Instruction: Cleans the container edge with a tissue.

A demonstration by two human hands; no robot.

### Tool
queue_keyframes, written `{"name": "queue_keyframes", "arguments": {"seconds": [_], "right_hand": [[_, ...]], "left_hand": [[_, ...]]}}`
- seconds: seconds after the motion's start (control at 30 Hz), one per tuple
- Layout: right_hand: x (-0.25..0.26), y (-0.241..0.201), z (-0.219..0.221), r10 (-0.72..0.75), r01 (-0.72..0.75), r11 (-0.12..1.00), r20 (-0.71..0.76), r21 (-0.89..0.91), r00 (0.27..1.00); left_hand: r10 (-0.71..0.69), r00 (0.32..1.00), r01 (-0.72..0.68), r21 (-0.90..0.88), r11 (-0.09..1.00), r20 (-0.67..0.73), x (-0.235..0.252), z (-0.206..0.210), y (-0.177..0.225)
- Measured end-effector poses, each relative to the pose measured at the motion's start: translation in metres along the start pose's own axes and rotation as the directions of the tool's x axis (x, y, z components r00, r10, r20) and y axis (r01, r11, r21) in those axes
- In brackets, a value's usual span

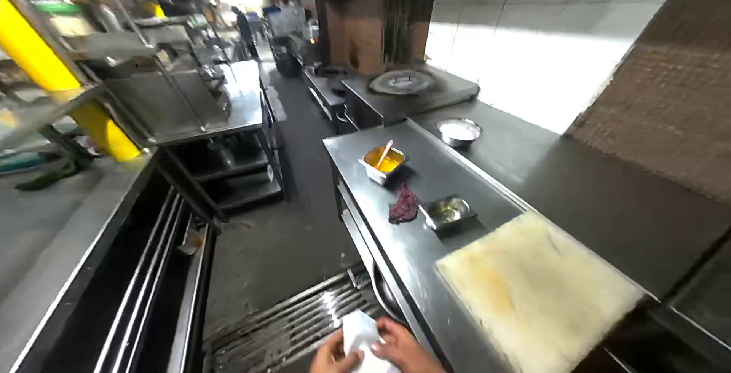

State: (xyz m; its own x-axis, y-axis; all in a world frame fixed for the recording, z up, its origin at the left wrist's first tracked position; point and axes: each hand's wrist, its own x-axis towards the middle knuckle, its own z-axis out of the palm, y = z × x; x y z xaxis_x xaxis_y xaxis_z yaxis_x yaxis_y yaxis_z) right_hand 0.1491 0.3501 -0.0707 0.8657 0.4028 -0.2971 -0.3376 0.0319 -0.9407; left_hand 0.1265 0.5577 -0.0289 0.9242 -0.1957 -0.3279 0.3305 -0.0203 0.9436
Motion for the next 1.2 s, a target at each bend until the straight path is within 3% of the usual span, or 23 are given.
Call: {"name": "queue_keyframes", "arguments": {"seconds": [0.07,0.13,0.2,0.27,0.33,0.43,0.57,0.63,0.73,0.83,0.9,0.97,1.03,1.1,1.17,1.2], "right_hand": [[0.023,-0.018,0.046,-0.017,-0.042,0.948,-0.184,-0.315,0.983],[0.046,-0.028,0.079,-0.240,0.081,0.862,-0.262,-0.500,0.935],[0.063,-0.043,0.102,-0.300,0.193,0.839,-0.138,-0.508,0.944],[0.075,-0.053,0.118,-0.178,0.166,0.863,0.020,-0.478,0.984],[0.093,-0.048,0.119,-0.177,0.172,0.886,0.028,-0.431,0.984],[0.129,-0.039,0.094,-0.327,0.303,0.913,-0.046,-0.274,0.944],[0.173,-0.045,0.063,-0.324,0.316,0.944,-0.092,-0.093,0.942],[0.197,-0.059,0.050,-0.280,0.282,0.959,-0.087,0.010,0.956],[0.236,-0.082,0.024,-0.321,0.323,0.942,-0.033,0.095,0.946],[0.273,-0.106,-0.013,-0.445,0.432,0.890,-0.080,-0.144,0.892],[0.282,-0.136,-0.041,-0.402,0.336,0.868,-0.119,-0.365,0.908],[0.288,-0.159,-0.067,-0.351,0.253,0.843,-0.130,-0.474,0.927],[0.295,-0.169,-0.083,-0.339,0.189,0.758,-0.130,-0.625,0.932],[0.307,-0.165,-0.093,-0.491,0.165,0.607,-0.203,-0.778,0.847],[0.321,-0.162,-0.111,-0.696,0.154,0.530,-0.324,-0.834,0.641],[0.326,-0.166,-0.126,-0.725,0.145,0.537,-0.366,-0.831,0.583]], "left_hand": [[-0.016,0.991,0.023,0.053,0.998,-0.130,0.000,-0.044,0.006],[-0.027,0.973,0.045,0.076,0.996,-0.228,0.010,-0.079,0.014],[-0.063,0.955,0.081,0.052,0.995,-0.289,0.025,-0.098,0.018],[-0.114,0.957,0.100,-0.064,0.993,-0.268,0.036,-0.099,0.023],[-0.152,0.964,0.101,-0.232,0.968,-0.218,0.049,-0.093,0.030],[-0.186,0.973,0.124,-0.363,0.923,-0.139,0.074,-0.102,0.038],[-0.038,0.989,0.011,-0.187,0.982,-0.144,0.113,-0.122,0.040],[-0.002,0.982,-0.033,-0.182,0.983,-0.187,0.146,-0.131,0.039],[-0.009,1.000,0.007,-0.260,0.966,-0.008,0.204,-0.142,0.056],[0.029,0.980,0.001,-0.151,0.989,0.197,0.265,-0.138,0.095],[0.040,0.982,-0.028,-0.069,0.997,0.184,0.310,-0.130,0.118],[0.036,0.989,-0.034,-0.014,0.999,0.144,0.353,-0.118,0.139],[0.012,0.994,-0.014,0.019,1.000,0.105,0.384,-0.098,0.156],[-0.003,0.995,0.003,-0.001,1.000,0.096,0.403,-0.076,0.172],[0.004,0.982,0.005,-0.047,0.999,0.191,0.421,-0.061,0.186],[0.022,0.966,-0.008,-0.055,0.998,0.259,0.433,-0.056,0.195]]}}
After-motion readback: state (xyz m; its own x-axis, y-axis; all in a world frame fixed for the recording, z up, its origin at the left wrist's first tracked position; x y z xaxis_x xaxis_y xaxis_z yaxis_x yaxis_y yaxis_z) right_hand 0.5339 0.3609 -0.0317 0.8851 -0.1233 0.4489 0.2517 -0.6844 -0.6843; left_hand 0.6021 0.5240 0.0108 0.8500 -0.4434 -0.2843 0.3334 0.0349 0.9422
